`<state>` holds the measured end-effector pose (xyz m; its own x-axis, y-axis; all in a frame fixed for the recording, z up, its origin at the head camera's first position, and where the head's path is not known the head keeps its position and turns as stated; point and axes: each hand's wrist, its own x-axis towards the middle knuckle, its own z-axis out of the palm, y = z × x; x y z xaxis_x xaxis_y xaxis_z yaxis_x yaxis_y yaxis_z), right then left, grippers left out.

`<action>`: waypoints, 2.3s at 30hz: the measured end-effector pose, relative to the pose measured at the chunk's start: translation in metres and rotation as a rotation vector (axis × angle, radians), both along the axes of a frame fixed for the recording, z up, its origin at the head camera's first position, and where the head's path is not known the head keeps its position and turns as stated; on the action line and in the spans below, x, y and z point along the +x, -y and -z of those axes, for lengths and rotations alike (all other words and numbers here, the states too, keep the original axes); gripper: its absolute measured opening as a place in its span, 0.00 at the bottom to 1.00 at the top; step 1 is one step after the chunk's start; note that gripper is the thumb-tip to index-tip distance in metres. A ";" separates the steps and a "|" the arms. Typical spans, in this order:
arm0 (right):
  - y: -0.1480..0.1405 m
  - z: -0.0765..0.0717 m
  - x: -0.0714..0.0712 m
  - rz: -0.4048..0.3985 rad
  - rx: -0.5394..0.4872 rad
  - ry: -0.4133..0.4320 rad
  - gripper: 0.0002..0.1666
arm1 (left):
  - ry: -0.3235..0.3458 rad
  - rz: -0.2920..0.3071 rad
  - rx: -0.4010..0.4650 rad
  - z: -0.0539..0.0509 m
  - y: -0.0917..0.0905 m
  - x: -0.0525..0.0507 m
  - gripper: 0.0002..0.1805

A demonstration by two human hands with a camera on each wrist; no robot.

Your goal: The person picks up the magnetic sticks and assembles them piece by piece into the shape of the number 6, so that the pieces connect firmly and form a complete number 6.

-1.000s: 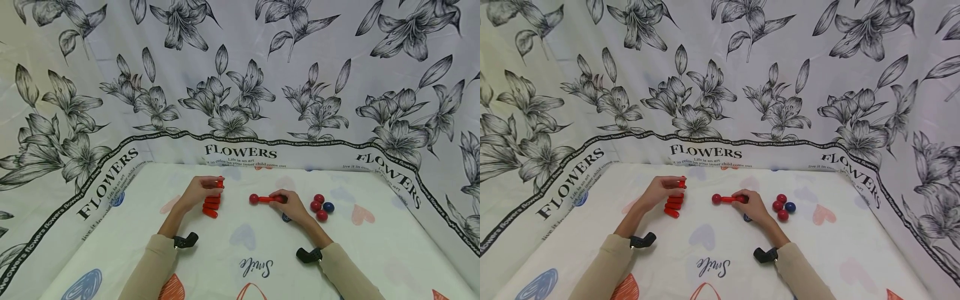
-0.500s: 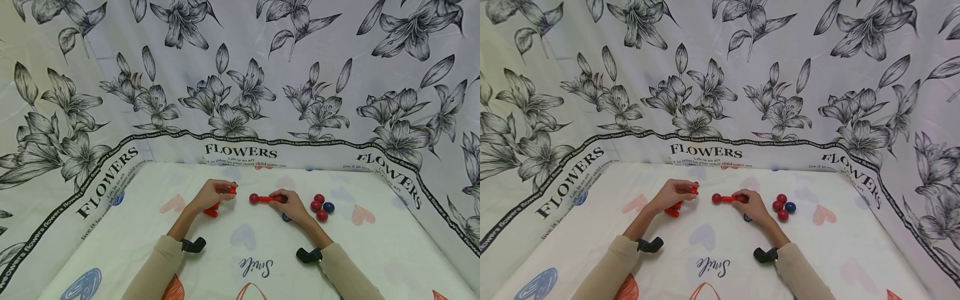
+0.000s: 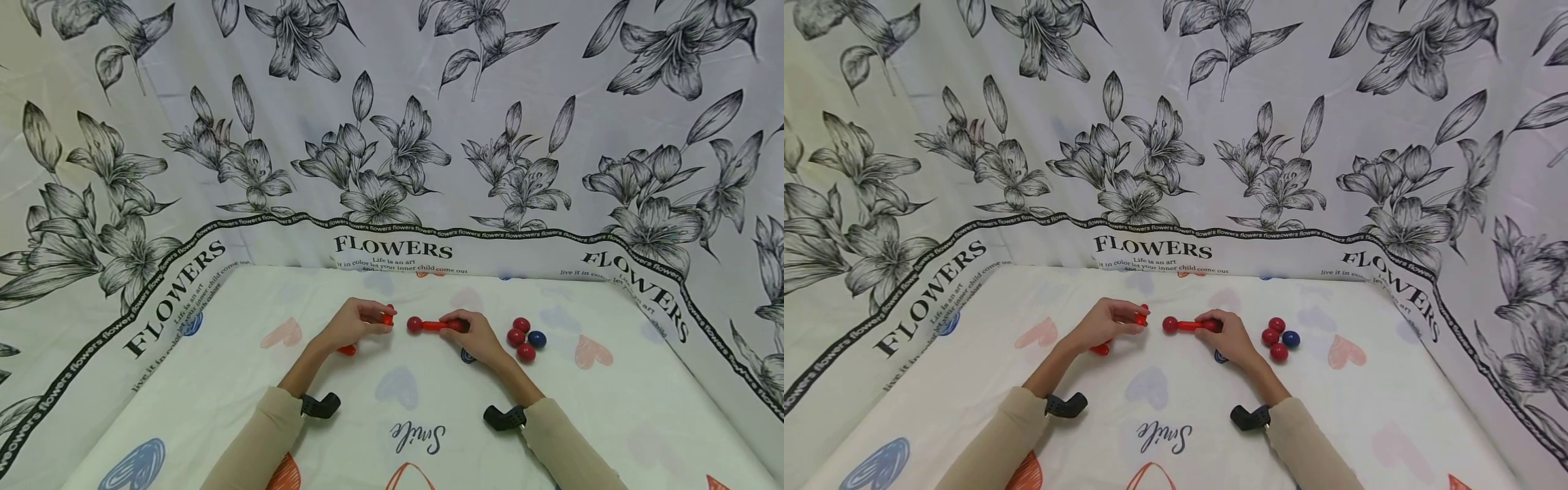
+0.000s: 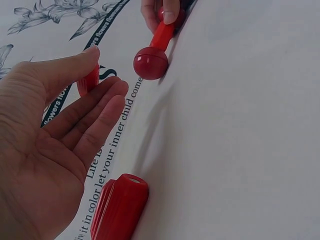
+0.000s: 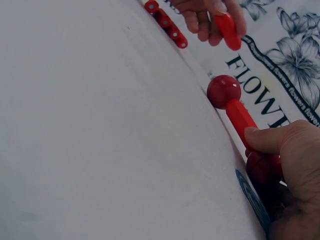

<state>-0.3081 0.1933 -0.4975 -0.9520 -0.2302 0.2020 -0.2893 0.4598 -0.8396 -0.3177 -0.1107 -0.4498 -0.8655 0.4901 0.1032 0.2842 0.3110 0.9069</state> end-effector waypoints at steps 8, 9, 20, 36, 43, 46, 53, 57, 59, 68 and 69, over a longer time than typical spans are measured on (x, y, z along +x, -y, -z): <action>0.001 -0.001 0.002 0.001 0.000 -0.011 0.15 | -0.014 0.054 0.003 0.005 -0.006 0.001 0.22; 0.001 -0.001 0.002 0.001 0.001 -0.012 0.15 | -0.013 0.057 0.000 0.006 -0.007 0.002 0.21; 0.001 -0.003 0.003 0.004 0.011 -0.012 0.15 | 0.007 0.100 -0.039 0.008 -0.020 0.010 0.20; 0.002 0.001 0.000 0.001 0.021 -0.003 0.17 | 0.023 0.177 -0.018 0.025 -0.035 0.021 0.16; 0.002 -0.001 0.001 0.007 0.030 0.000 0.17 | 0.015 0.161 -0.019 0.033 -0.038 0.017 0.17; 0.002 -0.001 0.002 0.013 0.031 0.009 0.17 | 0.004 0.144 -0.047 0.034 -0.039 0.018 0.16; 0.002 -0.001 0.003 0.021 0.041 -0.022 0.15 | -0.040 0.118 -0.115 0.033 -0.039 0.022 0.15; 0.002 -0.001 0.003 0.023 0.046 -0.068 0.14 | -0.060 0.128 -0.107 0.034 -0.041 0.021 0.15; 0.001 -0.002 0.003 0.023 0.053 -0.076 0.14 | -0.062 0.127 -0.098 0.035 -0.042 0.020 0.14; -0.012 -0.022 0.003 -0.069 0.156 -0.013 0.22 | -0.050 0.119 -0.059 0.034 -0.045 0.022 0.13; -0.015 -0.027 0.002 -0.084 0.163 0.006 0.23 | -0.048 0.119 -0.058 0.033 -0.045 0.023 0.13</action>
